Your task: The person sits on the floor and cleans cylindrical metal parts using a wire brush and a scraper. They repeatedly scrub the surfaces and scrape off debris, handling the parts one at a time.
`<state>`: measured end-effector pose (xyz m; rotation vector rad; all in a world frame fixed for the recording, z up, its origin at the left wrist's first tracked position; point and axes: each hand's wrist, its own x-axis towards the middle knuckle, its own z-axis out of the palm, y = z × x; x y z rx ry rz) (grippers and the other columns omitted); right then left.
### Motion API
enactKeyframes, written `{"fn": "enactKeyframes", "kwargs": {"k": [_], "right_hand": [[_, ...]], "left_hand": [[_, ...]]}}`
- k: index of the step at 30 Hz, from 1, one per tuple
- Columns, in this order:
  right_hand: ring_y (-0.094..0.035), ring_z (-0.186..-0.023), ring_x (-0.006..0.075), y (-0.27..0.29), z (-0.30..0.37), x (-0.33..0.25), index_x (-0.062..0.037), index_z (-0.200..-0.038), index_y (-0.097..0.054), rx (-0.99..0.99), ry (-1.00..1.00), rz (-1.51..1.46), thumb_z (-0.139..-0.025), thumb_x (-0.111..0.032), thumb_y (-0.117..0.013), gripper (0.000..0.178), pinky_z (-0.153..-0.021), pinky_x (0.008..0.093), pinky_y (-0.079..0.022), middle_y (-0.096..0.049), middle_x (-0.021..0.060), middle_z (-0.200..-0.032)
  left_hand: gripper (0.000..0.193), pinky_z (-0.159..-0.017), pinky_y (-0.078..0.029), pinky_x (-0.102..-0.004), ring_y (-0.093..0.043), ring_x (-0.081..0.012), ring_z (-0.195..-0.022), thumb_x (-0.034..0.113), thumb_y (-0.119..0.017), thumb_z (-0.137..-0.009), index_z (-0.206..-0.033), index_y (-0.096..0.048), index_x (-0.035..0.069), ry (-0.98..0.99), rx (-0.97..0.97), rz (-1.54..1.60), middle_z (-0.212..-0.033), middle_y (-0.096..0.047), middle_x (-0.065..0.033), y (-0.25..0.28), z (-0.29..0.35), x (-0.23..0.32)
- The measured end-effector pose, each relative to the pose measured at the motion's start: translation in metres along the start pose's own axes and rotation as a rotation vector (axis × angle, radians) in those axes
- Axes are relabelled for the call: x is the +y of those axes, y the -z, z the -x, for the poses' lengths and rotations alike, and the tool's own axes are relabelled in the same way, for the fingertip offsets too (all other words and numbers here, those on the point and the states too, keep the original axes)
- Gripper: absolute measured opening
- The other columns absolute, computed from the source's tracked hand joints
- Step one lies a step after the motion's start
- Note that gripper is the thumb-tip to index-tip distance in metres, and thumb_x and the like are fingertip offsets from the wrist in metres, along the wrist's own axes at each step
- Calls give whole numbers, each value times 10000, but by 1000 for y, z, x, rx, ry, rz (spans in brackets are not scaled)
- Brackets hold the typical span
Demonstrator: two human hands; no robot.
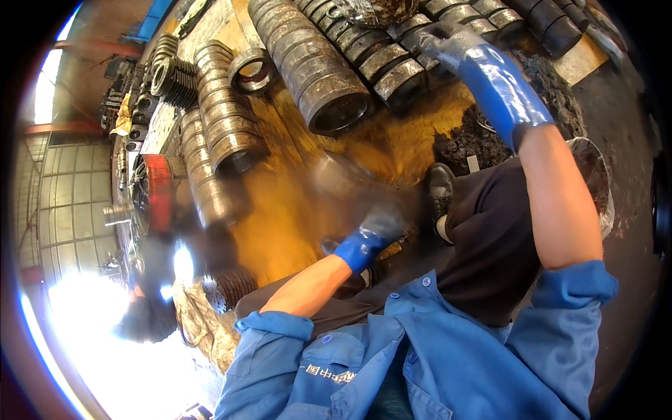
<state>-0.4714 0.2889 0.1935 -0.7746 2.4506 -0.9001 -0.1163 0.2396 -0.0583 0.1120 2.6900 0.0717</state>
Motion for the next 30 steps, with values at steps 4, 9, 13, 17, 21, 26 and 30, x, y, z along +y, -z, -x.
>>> {"fn": "enactKeyframes", "kwargs": {"k": [4,9,13,17,21,26,30], "right_hand": [[-711,-1071,283,-23,-6,13,-113,-1235,-699,10,-10,5,-912,-526,-696,524,-1008,360,-526,-754,151,-1146],[-707,-1066,305,-16,9,5,-106,-1192,-712,54,56,-23,-901,-501,-700,491,-984,374,-531,-751,154,-1139],[-687,-1143,316,-7,11,1,-129,-1280,-690,75,100,-49,-914,-501,-673,522,-1019,396,-522,-728,155,-1221],[-714,-1048,270,-13,26,-27,-80,-1212,-716,0,89,-85,-958,-488,-692,481,-959,369,-546,-755,158,-1126],[-720,-992,220,-42,20,-35,-59,-1197,-705,104,349,-132,-976,-401,-703,407,-895,359,-559,-763,130,-1071],[-711,-962,216,-96,-6,-52,12,-1187,-671,-5,478,-278,-1008,-278,-669,341,-851,327,-579,-747,152,-1056],[-706,-979,216,-125,11,-72,14,-1202,-659,-133,486,-351,-1001,-265,-679,344,-859,327,-581,-742,151,-1072]], "left_hand": [[322,-1218,-322,-519,-562,-278,-1322,369,-570,-1011,-1221,-704,164,-4,189,80,-1251,-697,-45,40,33,-28],[303,-1117,-437,-451,-628,-250,-1190,269,-671,-910,-1183,-726,151,330,784,486,-1233,-697,-70,4,58,-102],[245,-1028,-518,-420,-652,-224,-1094,117,-490,-1013,-1157,-685,81,402,1022,243,-1124,-692,-121,68,73,-130],[255,-1018,-523,-413,-659,-230,-1091,121,-517,-988,-1179,-680,74,478,1092,311,-1129,-696,-126,113,104,-160],[278,-1008,-528,-407,-666,-236,-1088,126,-544,-963,-1201,-675,67,516,1174,383,-1135,-701,-130,143,125,-171],[318,-996,-534,-398,-675,-244,-1085,131,-577,-932,-1228,-669,58,522,1271,446,-1141,-706,-135,167,124,-175],[358,-986,-539,-391,-682,-250,-1082,135,-604,-907,-1250,-664,51,543,1323,485,-1147,-711,-140,179,127,-182]]}}
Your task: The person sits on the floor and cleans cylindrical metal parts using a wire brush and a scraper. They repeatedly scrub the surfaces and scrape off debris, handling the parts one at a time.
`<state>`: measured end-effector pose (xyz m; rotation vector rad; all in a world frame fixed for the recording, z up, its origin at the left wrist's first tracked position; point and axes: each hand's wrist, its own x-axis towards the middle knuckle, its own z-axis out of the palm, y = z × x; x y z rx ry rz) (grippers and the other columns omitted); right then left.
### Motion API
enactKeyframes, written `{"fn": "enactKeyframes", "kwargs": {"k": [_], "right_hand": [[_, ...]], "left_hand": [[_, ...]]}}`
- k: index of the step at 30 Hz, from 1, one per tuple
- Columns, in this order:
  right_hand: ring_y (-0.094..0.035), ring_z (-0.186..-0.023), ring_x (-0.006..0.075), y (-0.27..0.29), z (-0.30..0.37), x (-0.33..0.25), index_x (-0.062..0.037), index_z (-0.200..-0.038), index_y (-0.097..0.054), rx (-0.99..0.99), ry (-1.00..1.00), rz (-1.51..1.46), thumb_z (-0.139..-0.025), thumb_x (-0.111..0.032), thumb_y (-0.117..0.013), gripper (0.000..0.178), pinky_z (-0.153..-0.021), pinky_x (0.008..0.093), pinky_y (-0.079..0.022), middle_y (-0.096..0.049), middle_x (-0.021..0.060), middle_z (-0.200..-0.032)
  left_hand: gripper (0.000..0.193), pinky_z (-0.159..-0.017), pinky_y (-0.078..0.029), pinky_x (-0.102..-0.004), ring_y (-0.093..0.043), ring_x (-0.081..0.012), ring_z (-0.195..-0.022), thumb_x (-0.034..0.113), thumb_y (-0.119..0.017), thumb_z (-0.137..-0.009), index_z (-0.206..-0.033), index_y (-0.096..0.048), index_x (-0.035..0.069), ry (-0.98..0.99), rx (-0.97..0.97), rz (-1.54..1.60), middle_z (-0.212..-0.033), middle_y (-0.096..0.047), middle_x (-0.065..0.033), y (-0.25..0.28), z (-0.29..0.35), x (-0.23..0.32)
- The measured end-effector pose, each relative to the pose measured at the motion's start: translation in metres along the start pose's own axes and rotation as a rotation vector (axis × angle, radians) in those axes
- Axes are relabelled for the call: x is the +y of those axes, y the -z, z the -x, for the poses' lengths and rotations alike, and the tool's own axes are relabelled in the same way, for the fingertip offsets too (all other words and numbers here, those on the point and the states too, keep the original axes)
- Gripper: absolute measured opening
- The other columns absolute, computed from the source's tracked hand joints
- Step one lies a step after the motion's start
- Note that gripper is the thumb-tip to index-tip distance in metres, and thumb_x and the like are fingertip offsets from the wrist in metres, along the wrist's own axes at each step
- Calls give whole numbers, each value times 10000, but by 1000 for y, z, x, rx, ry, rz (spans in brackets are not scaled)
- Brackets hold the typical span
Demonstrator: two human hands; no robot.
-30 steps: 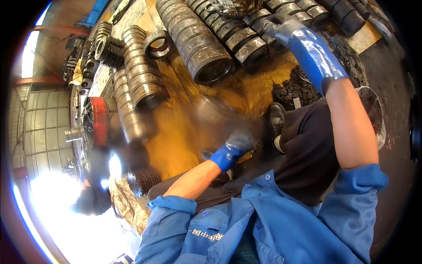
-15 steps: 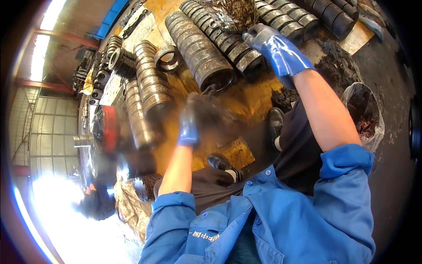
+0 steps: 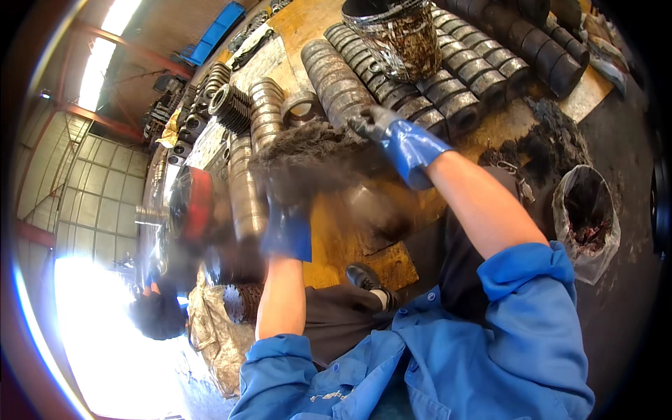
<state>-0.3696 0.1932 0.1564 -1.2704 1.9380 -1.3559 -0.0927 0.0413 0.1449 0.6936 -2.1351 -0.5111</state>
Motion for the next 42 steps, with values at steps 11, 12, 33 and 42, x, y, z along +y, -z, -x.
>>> {"fn": "enactKeyframes", "kwargs": {"k": [11,12,33,42], "right_hand": [[-695,-1026,215,-39,38,-24,20,-1241,-628,-108,-2,-182,-982,-230,-705,368,-881,328,-587,-730,148,-1116],[-694,-1030,215,-42,40,-23,21,-1245,-625,-113,-4,-184,-980,-226,-707,371,-883,328,-588,-729,148,-1120],[-672,-1121,215,15,0,3,32,-1321,-565,-27,-192,-952,-944,-159,-757,464,-924,330,-599,-704,142,-1204],[-616,-1278,217,-1,52,4,-63,-1384,-580,-146,-11,-518,-976,-216,-719,457,-1149,375,-479,-688,72,-1324]], "left_hand": [[485,-958,-554,-372,-702,-267,-1073,146,-678,-839,-1310,-650,31,-29,0,-86,-1162,-723,-151,-21,-28,-15],[498,-956,-555,-370,-704,-268,-1073,147,-684,-833,-1315,-649,30,-68,-26,-139,-1163,-725,-153,-30,-29,-22],[412,-1125,-435,-473,-601,-276,-1313,190,-561,-1032,-1433,-569,95,716,115,1186,-1410,-650,-111,-35,28,19],[322,-767,-537,-378,-674,-239,-923,160,-568,-1034,-1328,-622,40,487,-15,235,-1144,-699,-147,-124,117,-49]]}}
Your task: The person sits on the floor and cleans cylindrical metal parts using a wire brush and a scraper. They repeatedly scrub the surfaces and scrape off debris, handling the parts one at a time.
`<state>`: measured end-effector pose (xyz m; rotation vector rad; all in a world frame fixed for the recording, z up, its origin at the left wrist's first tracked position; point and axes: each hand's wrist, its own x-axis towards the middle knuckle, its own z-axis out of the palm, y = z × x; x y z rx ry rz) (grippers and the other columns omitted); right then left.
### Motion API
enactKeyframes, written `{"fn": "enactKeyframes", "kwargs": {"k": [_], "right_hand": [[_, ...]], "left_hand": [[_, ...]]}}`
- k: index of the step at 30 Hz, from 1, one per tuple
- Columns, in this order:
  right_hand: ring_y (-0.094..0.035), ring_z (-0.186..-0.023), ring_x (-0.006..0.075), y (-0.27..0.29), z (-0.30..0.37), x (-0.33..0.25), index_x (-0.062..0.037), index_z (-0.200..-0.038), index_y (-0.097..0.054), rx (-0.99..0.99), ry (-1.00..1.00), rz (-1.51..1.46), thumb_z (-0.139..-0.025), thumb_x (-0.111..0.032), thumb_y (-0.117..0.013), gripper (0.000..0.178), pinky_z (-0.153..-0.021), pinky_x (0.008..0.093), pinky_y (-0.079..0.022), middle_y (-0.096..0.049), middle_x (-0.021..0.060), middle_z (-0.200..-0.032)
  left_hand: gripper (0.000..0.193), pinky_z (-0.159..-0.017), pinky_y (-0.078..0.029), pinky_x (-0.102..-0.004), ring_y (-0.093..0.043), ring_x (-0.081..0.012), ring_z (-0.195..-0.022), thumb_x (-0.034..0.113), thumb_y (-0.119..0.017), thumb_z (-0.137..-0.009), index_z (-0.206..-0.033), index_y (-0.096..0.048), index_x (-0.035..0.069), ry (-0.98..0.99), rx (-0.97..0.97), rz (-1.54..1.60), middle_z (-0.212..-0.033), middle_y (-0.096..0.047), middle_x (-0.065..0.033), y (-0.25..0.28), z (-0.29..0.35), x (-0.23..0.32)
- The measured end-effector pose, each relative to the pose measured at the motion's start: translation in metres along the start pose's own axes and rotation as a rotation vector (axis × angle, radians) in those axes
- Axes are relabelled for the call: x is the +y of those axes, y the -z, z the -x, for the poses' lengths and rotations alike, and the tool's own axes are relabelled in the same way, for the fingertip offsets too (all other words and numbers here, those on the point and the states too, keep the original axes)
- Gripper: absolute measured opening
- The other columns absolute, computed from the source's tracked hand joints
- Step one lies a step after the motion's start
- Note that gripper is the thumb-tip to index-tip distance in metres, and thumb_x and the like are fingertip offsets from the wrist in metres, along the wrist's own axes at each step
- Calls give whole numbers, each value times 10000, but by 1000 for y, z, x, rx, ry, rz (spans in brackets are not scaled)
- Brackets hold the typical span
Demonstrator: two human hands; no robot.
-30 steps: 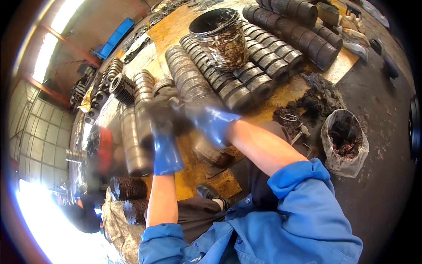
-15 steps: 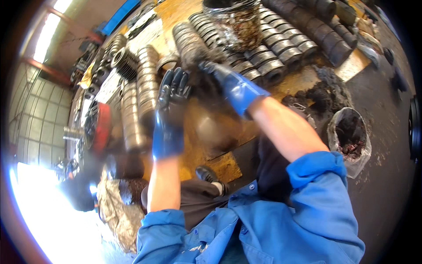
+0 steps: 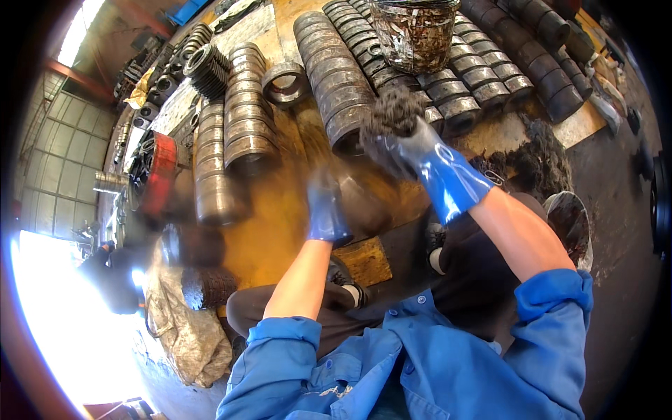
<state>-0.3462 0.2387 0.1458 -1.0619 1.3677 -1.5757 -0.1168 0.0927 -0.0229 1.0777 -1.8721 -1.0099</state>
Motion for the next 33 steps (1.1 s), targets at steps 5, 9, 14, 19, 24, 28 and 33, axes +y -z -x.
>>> {"fn": "enactKeyframes", "kwargs": {"k": [5,9,14,19,24,28,33], "right_hand": [[-635,-1263,219,-38,7,11,-40,-1301,-658,52,-386,453,-980,-306,-714,421,-1139,355,-460,-694,75,-1340],[-642,-1243,274,-57,27,169,-43,-1234,-678,94,-189,203,-859,-287,-821,469,-1109,402,-488,-697,118,-1307],[-647,-1168,366,-78,34,267,-63,-1137,-714,126,93,697,-715,-259,-833,481,-1050,457,-502,-711,161,-1207],[-661,-1079,375,-91,-70,249,-106,-1101,-741,-54,-260,596,-795,-305,-742,365,-978,473,-531,-726,146,-1125],[-670,-1062,346,-82,-120,253,-79,-1113,-731,-18,-120,598,-904,-338,-666,339,-962,441,-530,-724,157,-1131],[-665,-1091,322,-73,-92,218,-38,-1153,-711,-84,-14,544,-961,-332,-637,359,-957,414,-524,-709,178,-1168],[-696,-881,357,-69,-69,153,-49,-1001,-753,-109,-293,668,-930,-398,-708,359,-785,442,-558,-745,174,-976]], "left_hand": [[236,-766,-535,-455,-670,-353,-898,238,-582,-997,-1070,-675,33,-161,22,-550,-956,-695,-204,-11,11,-25],[230,-834,-536,-480,-677,-360,-937,224,-619,-951,-1067,-705,46,-196,100,-612,-1019,-714,-197,-32,1,-25],[199,-890,-531,-481,-678,-376,-961,184,-649,-889,-1012,-731,50,-215,224,-614,-1030,-723,-192,-40,3,-36],[337,-1039,-495,-479,-649,-411,-1164,111,-580,-930,-1240,-686,32,110,14,-694,-1232,-695,-225,-32,12,-26],[334,-1012,-513,-490,-657,-416,-1145,116,-577,-934,-1236,-688,24,-143,60,-627,-1229,-699,-221,-33,-2,-18],[328,-1010,-519,-481,-667,-413,-1129,128,-569,-948,-1235,-690,25,-132,26,-639,-1217,-708,-213,-28,1,-18],[328,-912,-506,-518,-652,-425,-1031,261,-541,-999,-1161,-673,8,-196,143,-631,-1095,-693,-216,-40,0,-47]]}}
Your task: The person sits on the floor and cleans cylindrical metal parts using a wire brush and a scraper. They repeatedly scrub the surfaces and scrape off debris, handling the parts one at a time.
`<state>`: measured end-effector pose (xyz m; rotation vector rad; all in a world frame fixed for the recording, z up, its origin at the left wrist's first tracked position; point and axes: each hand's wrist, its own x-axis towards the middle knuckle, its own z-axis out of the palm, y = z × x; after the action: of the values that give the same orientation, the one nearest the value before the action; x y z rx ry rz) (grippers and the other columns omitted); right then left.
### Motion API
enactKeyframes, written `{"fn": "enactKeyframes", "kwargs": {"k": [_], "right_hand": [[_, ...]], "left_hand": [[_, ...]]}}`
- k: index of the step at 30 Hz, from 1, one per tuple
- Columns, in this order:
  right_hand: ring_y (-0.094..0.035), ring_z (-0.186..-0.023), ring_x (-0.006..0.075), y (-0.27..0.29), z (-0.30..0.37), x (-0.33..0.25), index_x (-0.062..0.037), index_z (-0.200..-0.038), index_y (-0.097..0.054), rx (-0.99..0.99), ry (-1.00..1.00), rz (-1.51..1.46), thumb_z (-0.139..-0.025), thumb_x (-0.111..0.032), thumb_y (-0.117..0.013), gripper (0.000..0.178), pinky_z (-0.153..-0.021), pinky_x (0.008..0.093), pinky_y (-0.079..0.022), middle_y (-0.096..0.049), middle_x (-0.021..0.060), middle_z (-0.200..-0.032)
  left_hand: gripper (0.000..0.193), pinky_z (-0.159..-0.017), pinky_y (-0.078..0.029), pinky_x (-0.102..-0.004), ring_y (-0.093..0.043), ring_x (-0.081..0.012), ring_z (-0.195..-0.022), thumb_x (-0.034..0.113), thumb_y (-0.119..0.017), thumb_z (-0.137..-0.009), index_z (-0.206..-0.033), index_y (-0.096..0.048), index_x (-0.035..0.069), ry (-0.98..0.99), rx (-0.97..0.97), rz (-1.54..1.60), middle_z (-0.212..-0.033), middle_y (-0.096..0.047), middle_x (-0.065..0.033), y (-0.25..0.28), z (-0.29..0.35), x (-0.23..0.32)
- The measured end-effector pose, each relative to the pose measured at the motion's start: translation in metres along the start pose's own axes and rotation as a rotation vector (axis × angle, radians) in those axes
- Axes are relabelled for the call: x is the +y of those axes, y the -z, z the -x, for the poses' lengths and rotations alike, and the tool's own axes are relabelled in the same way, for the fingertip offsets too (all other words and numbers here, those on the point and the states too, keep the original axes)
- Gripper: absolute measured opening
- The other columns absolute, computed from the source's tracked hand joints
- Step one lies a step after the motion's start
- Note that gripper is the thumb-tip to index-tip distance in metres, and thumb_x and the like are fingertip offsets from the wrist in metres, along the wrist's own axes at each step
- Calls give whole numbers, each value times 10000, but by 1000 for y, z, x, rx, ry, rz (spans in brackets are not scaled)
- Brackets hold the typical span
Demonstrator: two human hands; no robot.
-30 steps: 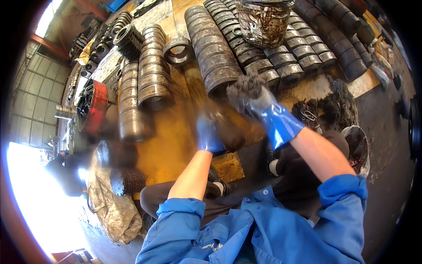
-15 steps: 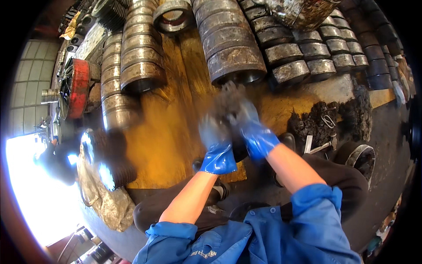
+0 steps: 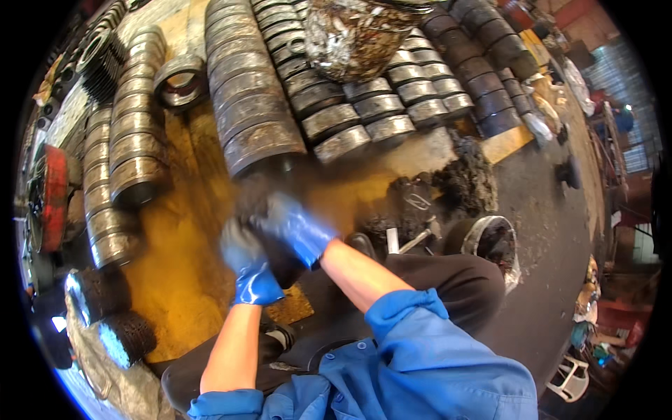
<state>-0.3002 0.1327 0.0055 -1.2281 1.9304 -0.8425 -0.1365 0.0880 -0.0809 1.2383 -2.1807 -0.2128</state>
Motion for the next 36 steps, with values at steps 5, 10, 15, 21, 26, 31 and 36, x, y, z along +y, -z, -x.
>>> {"fn": "enactKeyframes", "kwargs": {"k": [5,10,15,21,26,31,36], "right_hand": [[-647,-1110,394,-53,39,47,-119,-1101,-746,107,181,-90,-757,-382,-815,438,-1004,478,-520,-718,152,-1149],[-685,-1084,364,-60,25,56,-80,-1135,-715,79,125,-493,-779,-275,-843,426,-943,433,-554,-734,171,-1140],[-744,-996,230,-95,-33,71,0,-1143,-704,116,91,-691,-877,-99,-807,302,-922,364,-578,-778,137,-1072],[-619,-1288,271,-89,-83,81,22,-1331,-640,-329,-188,-830,-995,-192,-681,400,-1066,389,-519,-672,190,-1347],[-635,-1256,245,-92,-79,110,11,-1320,-652,-227,-70,-535,-975,-154,-703,386,-1045,378,-530,-682,156,-1339],[-651,-1224,218,-90,-53,119,-1,-1309,-664,-35,-27,-808,-954,-116,-725,378,-1025,367,-541,-692,122,-1330],[-690,-1121,175,-52,-55,43,-9,-1270,-679,-152,151,-649,-952,-97,-731,334,-987,346,-551,-737,81,-1232]], "left_hand": [[602,-1015,-509,-476,-638,-392,-1176,355,-737,-858,-1332,-614,5,248,-171,276,-1279,-668,-216,-7,9,-25],[405,-991,-557,-454,-682,-334,-1104,254,-577,-1009,-1258,-619,-63,944,10,1521,-1235,-700,-194,-14,10,-6],[390,-1091,-463,-504,-616,-430,-1224,57,-598,-886,-1262,-639,-35,14,43,28,-1296,-655,-254,3,17,-9],[444,-1115,-433,-501,-596,-411,-1258,24,-587,-885,-1326,-635,20,138,-87,116,-1329,-647,-226,30,-5,11],[450,-1125,-427,-495,-585,-403,-1278,47,-594,-886,-1333,-632,24,138,-122,83,-1343,-642,-217,26,-9,10],[443,-1122,-430,-497,-592,-410,-1266,42,-593,-881,-1320,-639,18,147,-121,107,-1328,-652,-218,23,-12,16],[458,-1101,-450,-499,-603,-430,-1243,22,-600,-865,-1321,-633,-1,200,-148,67,-1314,-650,-247,29,-8,14]]}}
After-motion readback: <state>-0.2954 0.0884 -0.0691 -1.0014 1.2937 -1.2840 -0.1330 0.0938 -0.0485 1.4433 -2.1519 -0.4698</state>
